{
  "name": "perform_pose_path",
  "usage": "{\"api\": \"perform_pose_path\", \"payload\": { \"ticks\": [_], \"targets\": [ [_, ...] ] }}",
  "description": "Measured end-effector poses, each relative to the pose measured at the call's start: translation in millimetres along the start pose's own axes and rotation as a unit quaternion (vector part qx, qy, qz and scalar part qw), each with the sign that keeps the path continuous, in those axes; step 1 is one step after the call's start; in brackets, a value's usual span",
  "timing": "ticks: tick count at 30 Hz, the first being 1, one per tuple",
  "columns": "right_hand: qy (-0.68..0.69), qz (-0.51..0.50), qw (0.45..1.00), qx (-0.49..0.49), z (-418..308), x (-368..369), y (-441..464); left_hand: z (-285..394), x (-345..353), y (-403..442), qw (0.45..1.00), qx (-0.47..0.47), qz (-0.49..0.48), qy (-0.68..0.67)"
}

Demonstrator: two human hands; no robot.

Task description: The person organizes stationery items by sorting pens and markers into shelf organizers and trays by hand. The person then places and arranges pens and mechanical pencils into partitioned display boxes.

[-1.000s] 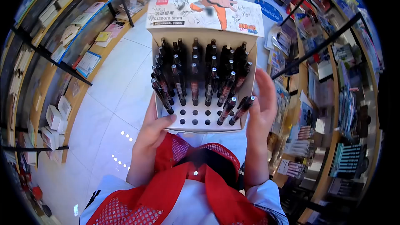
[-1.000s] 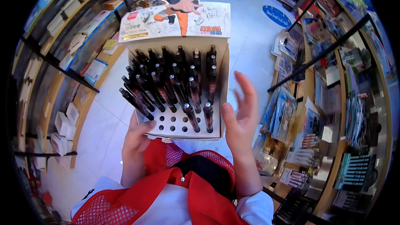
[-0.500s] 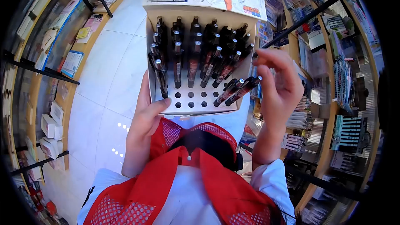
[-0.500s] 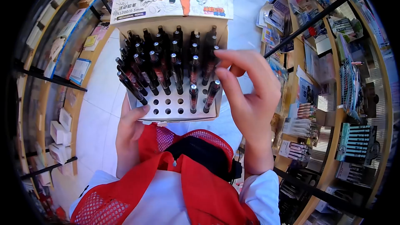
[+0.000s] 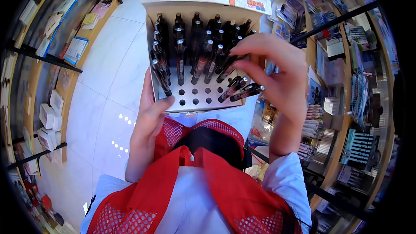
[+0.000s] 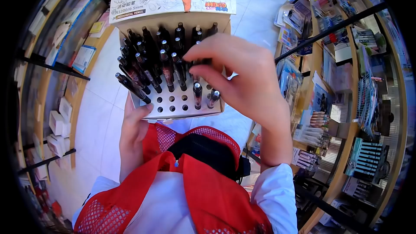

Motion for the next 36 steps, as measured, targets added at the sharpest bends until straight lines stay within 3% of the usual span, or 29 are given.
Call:
{"api": "perform_pose_path", "payload": {
  "ticks": [5,8,11,15,19,25,32,36],
  "targets": [
    [0.074,0.163,0.984,-0.023,-1,-15,-4,-6,-9,-9,0.997,0.005,0.01,-0.079],
    [0.02,0.047,0.994,-0.1,-25,-8,-1,-3,-13,-14,0.997,0.027,0.039,-0.067],
    [-0.012,0.019,0.994,-0.109,-34,-5,4,-2,-15,-17,0.997,0.032,0.038,-0.053],
    [0.085,0.124,0.988,-0.021,-14,-7,-3,-5,-15,-17,0.998,0.024,0.01,-0.051],
    [-0.003,0.063,0.994,-0.089,-28,-4,3,-5,-14,-14,0.999,0.027,-0.009,-0.024],
    [-0.001,-0.003,0.988,-0.156,-31,-8,0,-9,-15,-12,0.998,-0.014,-0.031,-0.059],
    [0.172,0.115,0.97,-0.128,-12,-7,-17,-17,-4,-15,0.995,-0.063,-0.059,-0.044],
    [0.138,0.164,0.973,-0.085,-14,-2,-28,-19,-4,-14,0.992,-0.075,-0.087,-0.044]
  ]
}}
Point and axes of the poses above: each hand's wrist, its own y-axis towards the middle knuckle, its own x-axis out of the palm, z = x × y, the point moved 7 cm from there along y, towards the middle knuckle, and after that the axes turned 15 degrees about -z, right-handed, at the moved point
